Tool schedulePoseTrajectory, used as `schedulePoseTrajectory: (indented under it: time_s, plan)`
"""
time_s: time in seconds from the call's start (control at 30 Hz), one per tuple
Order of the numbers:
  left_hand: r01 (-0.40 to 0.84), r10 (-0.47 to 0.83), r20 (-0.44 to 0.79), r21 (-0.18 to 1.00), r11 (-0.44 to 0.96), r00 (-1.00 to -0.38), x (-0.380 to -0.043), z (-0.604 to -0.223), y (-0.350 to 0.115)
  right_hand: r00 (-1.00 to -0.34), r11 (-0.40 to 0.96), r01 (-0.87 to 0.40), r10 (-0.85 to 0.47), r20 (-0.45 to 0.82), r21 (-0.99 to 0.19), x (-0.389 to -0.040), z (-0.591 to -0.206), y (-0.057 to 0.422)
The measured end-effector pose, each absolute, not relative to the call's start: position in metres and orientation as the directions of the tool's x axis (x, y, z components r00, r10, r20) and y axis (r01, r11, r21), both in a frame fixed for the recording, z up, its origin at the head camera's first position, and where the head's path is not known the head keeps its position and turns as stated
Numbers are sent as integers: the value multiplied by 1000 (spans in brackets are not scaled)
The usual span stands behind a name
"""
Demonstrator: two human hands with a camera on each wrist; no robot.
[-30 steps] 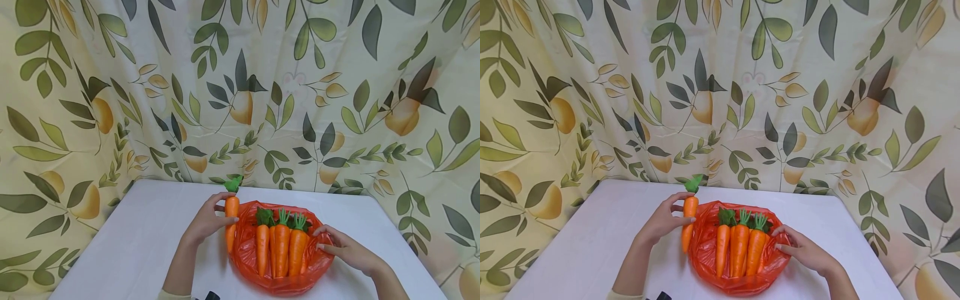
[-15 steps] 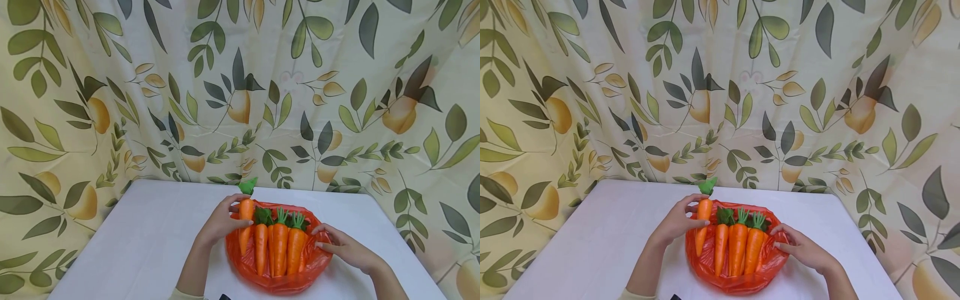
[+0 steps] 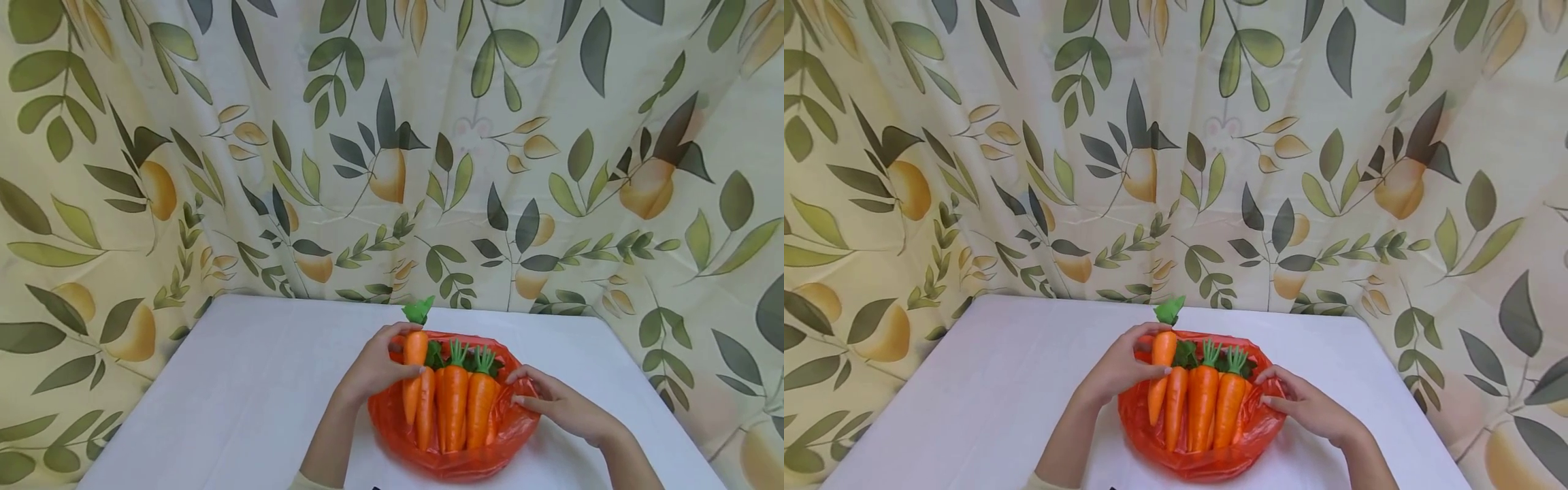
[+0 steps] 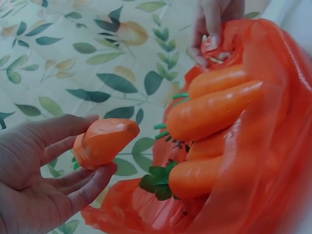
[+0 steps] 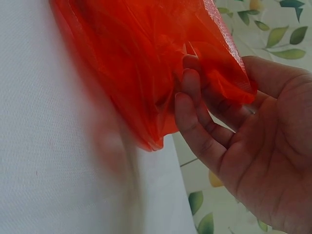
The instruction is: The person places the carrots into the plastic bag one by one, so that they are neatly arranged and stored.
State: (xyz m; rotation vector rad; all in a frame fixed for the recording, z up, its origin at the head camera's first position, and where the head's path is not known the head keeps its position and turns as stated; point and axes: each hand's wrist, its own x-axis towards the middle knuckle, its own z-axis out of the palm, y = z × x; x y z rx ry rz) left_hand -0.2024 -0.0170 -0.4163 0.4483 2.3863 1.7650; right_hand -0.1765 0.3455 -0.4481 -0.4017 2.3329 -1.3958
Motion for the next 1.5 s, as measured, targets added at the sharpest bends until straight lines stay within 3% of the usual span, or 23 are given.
schedulePoseTrajectory:
  time_s: [0.47,1.2,1.5]
  plan:
    - [200,346,84,928,315,-935,-200,-437,9,-885,464,-46,-430,-179,-885,-177,-451,346]
    - [162,316,63,941,297,-947,-194,-463,20,-880,455,-34,-436,-189,-890,-177,-450,345]
    - [240,321,141,925,294,-936,-196,-475,22,-880,450,-34,-437,-187,-892,-178,-452,346]
